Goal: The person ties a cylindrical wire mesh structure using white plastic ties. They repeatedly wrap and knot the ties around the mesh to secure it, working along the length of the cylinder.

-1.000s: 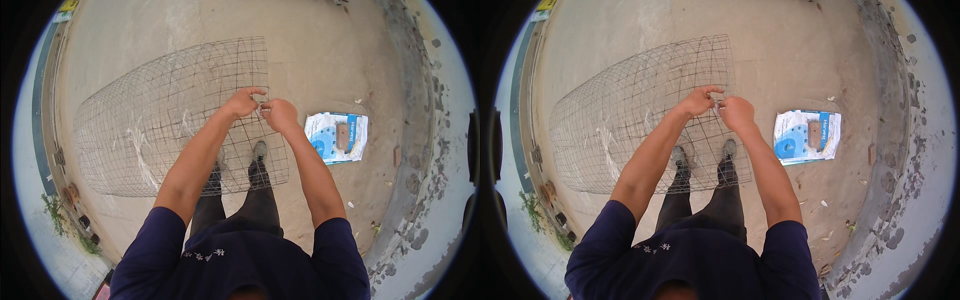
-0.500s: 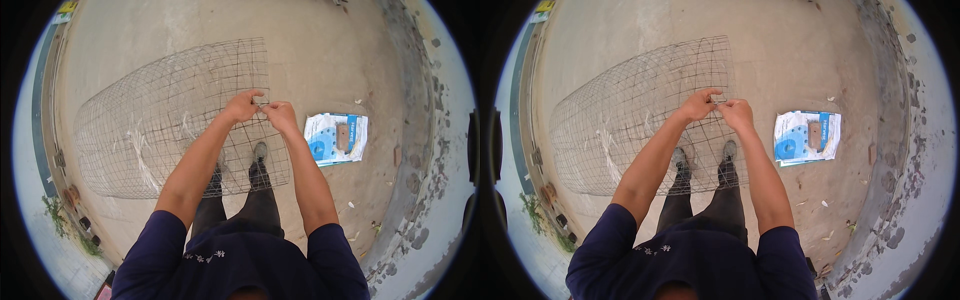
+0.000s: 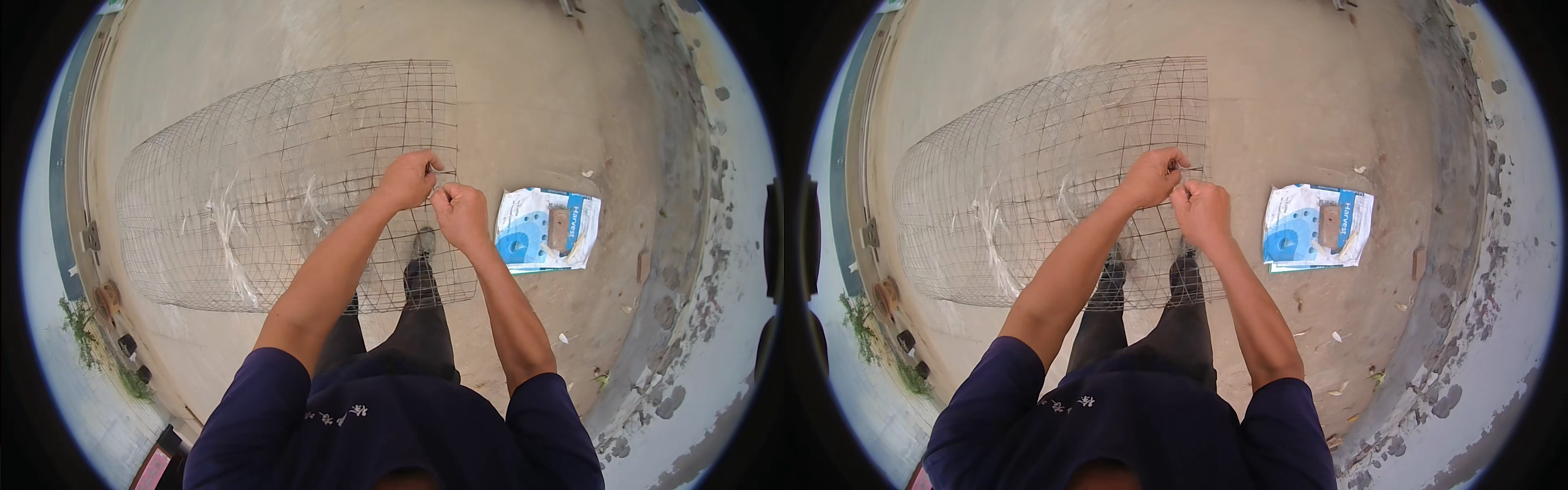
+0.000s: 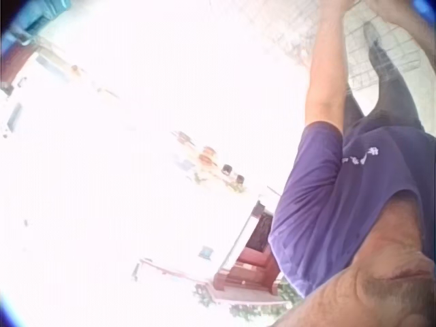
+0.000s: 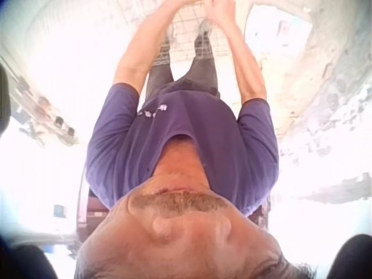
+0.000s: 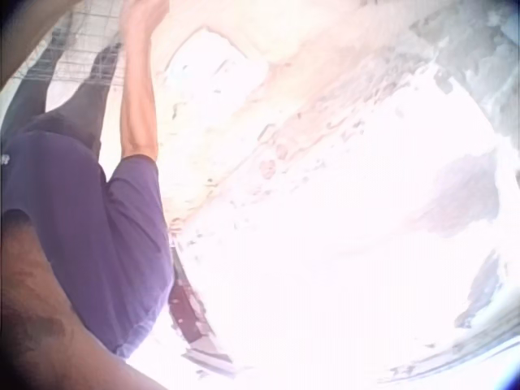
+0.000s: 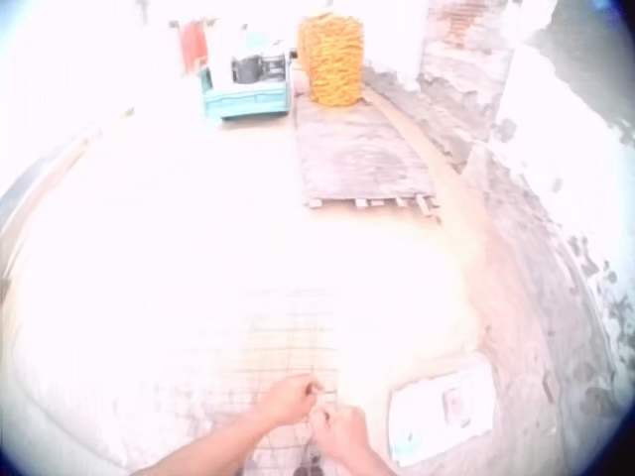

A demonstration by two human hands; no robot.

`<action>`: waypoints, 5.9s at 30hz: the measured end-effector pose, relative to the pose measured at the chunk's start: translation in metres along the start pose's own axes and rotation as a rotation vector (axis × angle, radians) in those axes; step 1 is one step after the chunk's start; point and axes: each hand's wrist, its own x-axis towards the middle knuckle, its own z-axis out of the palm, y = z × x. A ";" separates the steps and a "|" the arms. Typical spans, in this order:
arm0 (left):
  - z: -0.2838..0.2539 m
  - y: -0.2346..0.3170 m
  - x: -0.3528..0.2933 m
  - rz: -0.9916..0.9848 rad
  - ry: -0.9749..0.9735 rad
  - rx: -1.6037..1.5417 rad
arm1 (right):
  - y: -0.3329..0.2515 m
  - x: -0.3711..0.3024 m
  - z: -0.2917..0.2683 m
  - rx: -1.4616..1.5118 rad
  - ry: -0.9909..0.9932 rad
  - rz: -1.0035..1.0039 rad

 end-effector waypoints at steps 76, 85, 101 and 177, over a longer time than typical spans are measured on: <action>-0.010 -0.003 0.028 -0.247 -0.334 -0.500 | 0.029 0.022 -0.007 -0.139 -0.236 0.262; -0.011 -0.001 0.023 -0.234 -0.287 -0.522 | 0.033 0.049 -0.003 -0.222 -0.472 0.438; 0.004 -0.025 0.016 0.173 0.075 -0.104 | 0.058 0.013 0.018 0.470 -0.007 0.243; 0.008 -0.037 0.064 0.812 0.517 0.303 | 0.118 0.081 0.038 0.701 -0.018 0.071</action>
